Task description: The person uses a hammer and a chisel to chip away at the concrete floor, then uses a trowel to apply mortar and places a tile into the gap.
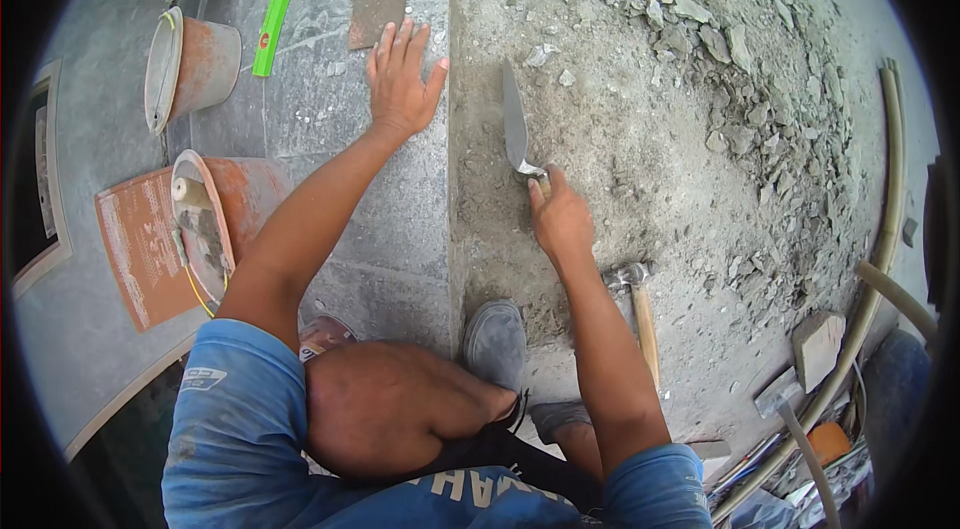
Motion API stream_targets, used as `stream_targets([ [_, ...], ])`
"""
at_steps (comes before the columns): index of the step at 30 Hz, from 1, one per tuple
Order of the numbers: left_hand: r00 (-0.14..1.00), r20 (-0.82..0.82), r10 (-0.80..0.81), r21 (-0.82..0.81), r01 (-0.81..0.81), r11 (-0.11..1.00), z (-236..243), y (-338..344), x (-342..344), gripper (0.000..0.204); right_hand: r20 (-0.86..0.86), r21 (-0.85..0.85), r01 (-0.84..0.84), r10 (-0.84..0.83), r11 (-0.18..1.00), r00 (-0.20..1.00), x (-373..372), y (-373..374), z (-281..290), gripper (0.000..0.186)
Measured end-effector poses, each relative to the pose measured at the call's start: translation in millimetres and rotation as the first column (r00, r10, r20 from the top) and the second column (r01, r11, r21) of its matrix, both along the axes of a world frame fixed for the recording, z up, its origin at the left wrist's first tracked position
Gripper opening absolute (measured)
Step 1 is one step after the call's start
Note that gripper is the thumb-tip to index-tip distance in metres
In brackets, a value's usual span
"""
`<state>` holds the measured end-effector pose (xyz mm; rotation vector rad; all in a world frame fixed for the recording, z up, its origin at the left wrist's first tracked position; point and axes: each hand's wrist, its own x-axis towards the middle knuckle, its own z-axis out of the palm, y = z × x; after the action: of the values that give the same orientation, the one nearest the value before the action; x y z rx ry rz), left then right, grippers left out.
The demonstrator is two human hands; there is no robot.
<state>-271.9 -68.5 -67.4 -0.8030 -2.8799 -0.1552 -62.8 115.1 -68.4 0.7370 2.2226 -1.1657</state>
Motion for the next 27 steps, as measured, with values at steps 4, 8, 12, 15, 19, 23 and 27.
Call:
stream_targets([
  [4, 0.999, -0.006, 0.033, -0.029, -0.033, 0.999, 2, 4, 1, 0.058, -0.137, 0.107, 0.214, -0.199, 0.971, 0.970, 12, 39, 13, 0.048],
  [8, 0.999, -0.006, 0.050, -0.039, -0.050, 0.998, 7, 3, 3, 0.057, -0.236, 0.018, 0.129, -0.121, 0.992, 0.964, -21, 11, 31, 0.053],
  [12, 1.000, -0.002, 0.009, 0.001, -0.009, 1.000, 3, 20, 0, 0.056, -0.121, 0.014, -0.003, 0.005, 1.000, 0.993, -75, -14, -12, 0.051],
  [15, 1.000, 0.003, 0.015, -0.006, -0.015, 1.000, 2, 10, 2, 0.056, -0.056, 0.134, 0.005, 0.002, 0.991, 0.998, -79, 2, -8, 0.048],
  [19, 0.998, 0.016, 0.057, -0.019, -0.057, 0.998, 6, -1, 2, 0.056, -0.079, 0.279, 0.099, -0.080, 0.955, 0.994, -41, 82, -19, 0.046],
  [23, 0.996, 0.056, 0.066, -0.069, -0.063, 0.996, 11, 6, 3, 0.058, -0.146, 0.327, 0.272, -0.236, 0.905, 0.961, -11, 109, 6, 0.043],
  [27, 0.999, 0.018, 0.051, -0.011, -0.051, 0.999, 6, 3, 0, 0.056, -0.142, 0.149, -0.044, 0.065, 0.988, 0.988, 5, 15, 27, 0.043],
])
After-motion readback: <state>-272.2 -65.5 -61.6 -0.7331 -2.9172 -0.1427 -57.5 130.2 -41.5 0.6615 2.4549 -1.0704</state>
